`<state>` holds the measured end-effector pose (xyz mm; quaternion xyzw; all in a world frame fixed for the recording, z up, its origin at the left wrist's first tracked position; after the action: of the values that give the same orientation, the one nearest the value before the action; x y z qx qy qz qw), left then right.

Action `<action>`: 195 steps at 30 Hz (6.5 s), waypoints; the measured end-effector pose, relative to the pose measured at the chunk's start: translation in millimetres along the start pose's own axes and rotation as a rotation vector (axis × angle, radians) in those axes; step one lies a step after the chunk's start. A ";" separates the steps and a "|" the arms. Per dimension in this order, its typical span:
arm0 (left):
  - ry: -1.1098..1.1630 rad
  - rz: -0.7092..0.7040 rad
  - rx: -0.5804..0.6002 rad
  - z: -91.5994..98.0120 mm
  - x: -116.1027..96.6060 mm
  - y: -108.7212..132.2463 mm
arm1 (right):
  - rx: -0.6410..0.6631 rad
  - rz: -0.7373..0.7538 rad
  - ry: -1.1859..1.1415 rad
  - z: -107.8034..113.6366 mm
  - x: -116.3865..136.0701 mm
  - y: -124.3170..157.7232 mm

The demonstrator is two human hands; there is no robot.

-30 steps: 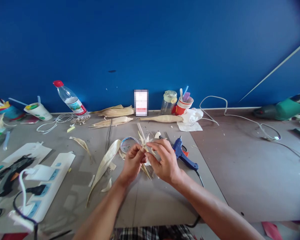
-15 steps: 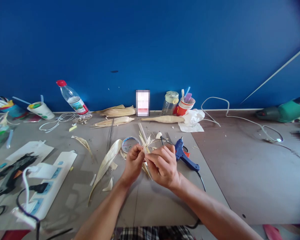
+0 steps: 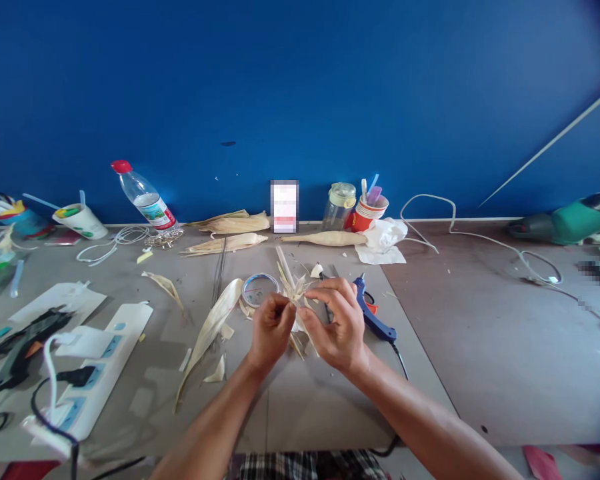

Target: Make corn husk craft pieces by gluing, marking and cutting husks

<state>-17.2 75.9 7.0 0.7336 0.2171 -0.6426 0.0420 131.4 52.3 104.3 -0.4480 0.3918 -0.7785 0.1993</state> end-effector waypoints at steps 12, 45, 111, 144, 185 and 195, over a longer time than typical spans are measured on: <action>-0.106 -0.088 -0.002 0.3 -12.3 4.3 | 0.025 -0.061 0.004 -0.8 1.3 -4.2; -0.204 -0.229 0.021 0.4 -20.6 6.5 | 0.070 0.396 -0.051 -5.3 41.5 20.9; 0.545 0.579 0.321 -31.6 22.7 10.0 | 0.411 -0.023 -0.365 -19.9 -15.6 -11.7; 0.437 0.483 0.412 -37.6 27.9 10.2 | 0.503 -0.964 -0.650 -47.8 -70.9 18.1; 0.462 0.756 0.609 -47.2 39.1 42.1 | 0.603 -1.352 -1.041 -70.4 -67.7 50.6; 0.481 0.740 0.643 -48.7 35.2 43.0 | 0.503 -1.450 -1.012 -66.3 -78.6 50.6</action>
<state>46.7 63.0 -27.8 0.8631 -0.2595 -0.4332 -0.0117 113.5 101.8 2.5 -0.8148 -0.3000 -0.4863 -0.0982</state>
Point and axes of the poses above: each hand's wrist, its own y-axis away from the middle knuckle, its own z-axis out of the back of the hand, x = y × z, the point moved 9 cm from there along -y, towards the middle knuckle, and after that the axes turned 7 degrees about -x, right-handed, at the moved point
